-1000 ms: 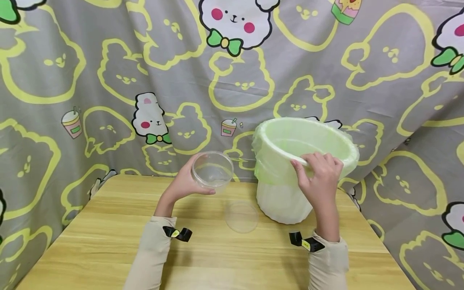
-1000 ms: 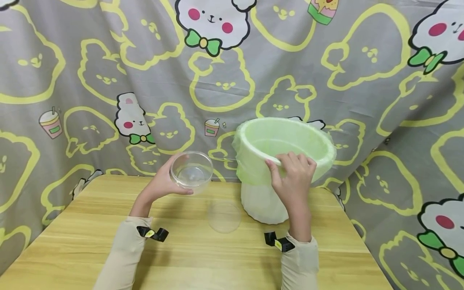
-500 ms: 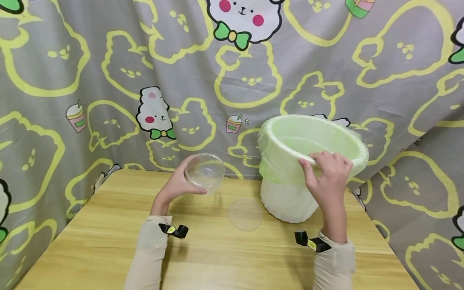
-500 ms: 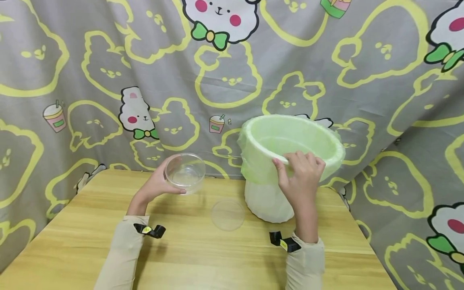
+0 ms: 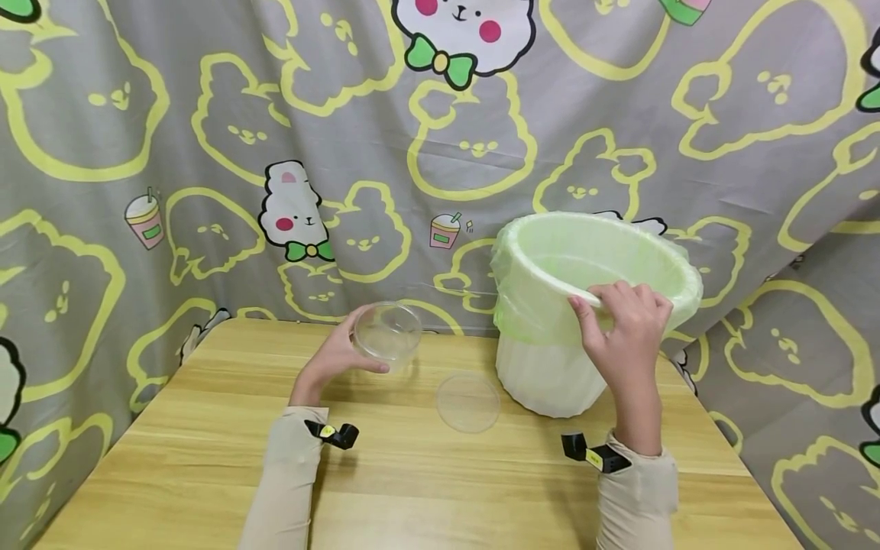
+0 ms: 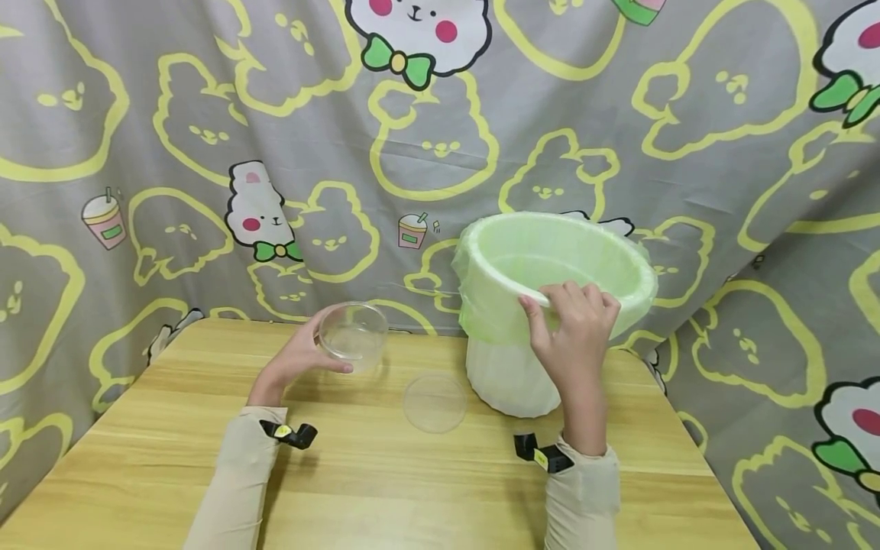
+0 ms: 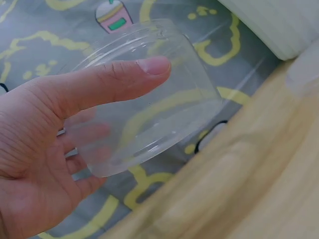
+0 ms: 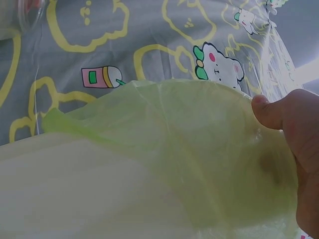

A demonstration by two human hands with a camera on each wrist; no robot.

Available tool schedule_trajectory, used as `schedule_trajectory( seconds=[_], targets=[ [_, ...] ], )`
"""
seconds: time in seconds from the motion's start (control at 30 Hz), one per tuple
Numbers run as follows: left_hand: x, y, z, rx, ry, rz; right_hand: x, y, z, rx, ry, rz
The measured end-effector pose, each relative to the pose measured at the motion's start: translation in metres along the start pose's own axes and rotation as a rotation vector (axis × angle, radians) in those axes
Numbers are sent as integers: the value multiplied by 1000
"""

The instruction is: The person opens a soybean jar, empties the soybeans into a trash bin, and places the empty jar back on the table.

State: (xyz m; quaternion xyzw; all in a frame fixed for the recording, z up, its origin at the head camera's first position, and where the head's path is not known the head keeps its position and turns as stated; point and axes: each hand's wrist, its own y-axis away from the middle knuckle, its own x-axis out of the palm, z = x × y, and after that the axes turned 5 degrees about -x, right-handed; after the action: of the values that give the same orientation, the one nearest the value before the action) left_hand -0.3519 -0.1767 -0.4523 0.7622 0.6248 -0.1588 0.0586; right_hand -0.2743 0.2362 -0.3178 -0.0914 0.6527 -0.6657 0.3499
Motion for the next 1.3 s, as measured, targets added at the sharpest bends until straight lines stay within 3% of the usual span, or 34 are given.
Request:
schedule_trajectory(
  seconds=[0.33,0.6,1.03,1.3],
  targets=[
    [6,0,18,-29,-24,74,-1,1,-4,-8,23,33],
    [10,-3,32,-43,-9,163,0,1,-2,-2,7,6],
    [9,-3,41,-93,62,241,-1,-1,-3,-13,27,34],
    [8,-2,42,-93,45,261,-2,0,-2,-8,33,22]
  ],
)
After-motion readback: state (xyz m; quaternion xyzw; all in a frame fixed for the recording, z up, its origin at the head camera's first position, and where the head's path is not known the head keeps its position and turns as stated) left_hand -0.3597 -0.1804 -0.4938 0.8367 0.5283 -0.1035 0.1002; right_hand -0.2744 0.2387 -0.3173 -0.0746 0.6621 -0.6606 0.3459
